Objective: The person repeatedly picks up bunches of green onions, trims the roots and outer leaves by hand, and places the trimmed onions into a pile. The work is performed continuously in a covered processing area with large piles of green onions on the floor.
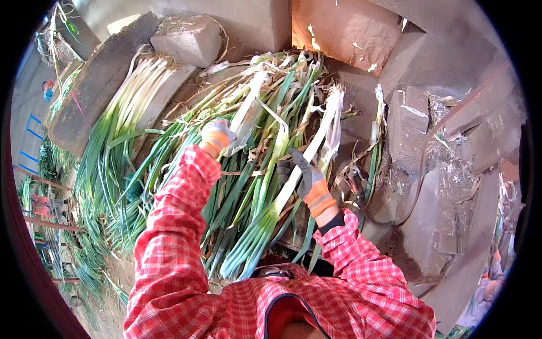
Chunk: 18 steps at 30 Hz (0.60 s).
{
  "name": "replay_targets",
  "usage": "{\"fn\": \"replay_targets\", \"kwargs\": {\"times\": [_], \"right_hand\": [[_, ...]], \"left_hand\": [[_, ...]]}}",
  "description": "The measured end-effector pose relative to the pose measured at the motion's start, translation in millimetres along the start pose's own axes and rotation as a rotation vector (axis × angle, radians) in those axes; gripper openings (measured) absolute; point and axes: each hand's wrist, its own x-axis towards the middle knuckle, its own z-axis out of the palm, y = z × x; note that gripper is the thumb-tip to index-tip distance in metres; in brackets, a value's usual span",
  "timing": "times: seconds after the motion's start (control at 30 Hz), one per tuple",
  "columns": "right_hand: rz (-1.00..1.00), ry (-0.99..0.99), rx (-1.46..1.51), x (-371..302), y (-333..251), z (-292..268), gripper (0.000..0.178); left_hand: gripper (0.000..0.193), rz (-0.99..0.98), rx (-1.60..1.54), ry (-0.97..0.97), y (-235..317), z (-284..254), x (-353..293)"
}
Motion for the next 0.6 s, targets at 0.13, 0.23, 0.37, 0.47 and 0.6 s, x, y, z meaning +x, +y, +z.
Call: {"fn": "replay_targets", "kwargs": {"times": [0.13,0.23,0.37,0.47,0.6], "right_hand": [[0.006,-0.089,-0.131,-9,2,5,0.036],[0.001,-0.141,-0.109,-15,-4,29,0.042],[-0.055,-0.121,-0.156,0,12,48,0.032],[-0.132,-0.036,-0.509,41,40,29,0.035],[-0.457,-0.156,-0.872,32,57,38,0.043]], "left_hand": [[0.064,0.174,-0.661,-0.002,-45,1,4],[0.051,0.256,-1.320,-0.294,-19,-44,-44],[0.032,0.122,-1.266,-0.338,-3,-60,-80],[0.031,0.130,-1.453,-0.418,17,-44,-95],[0.033,0.135,-1.583,-0.602,48,-33,-136]]}}
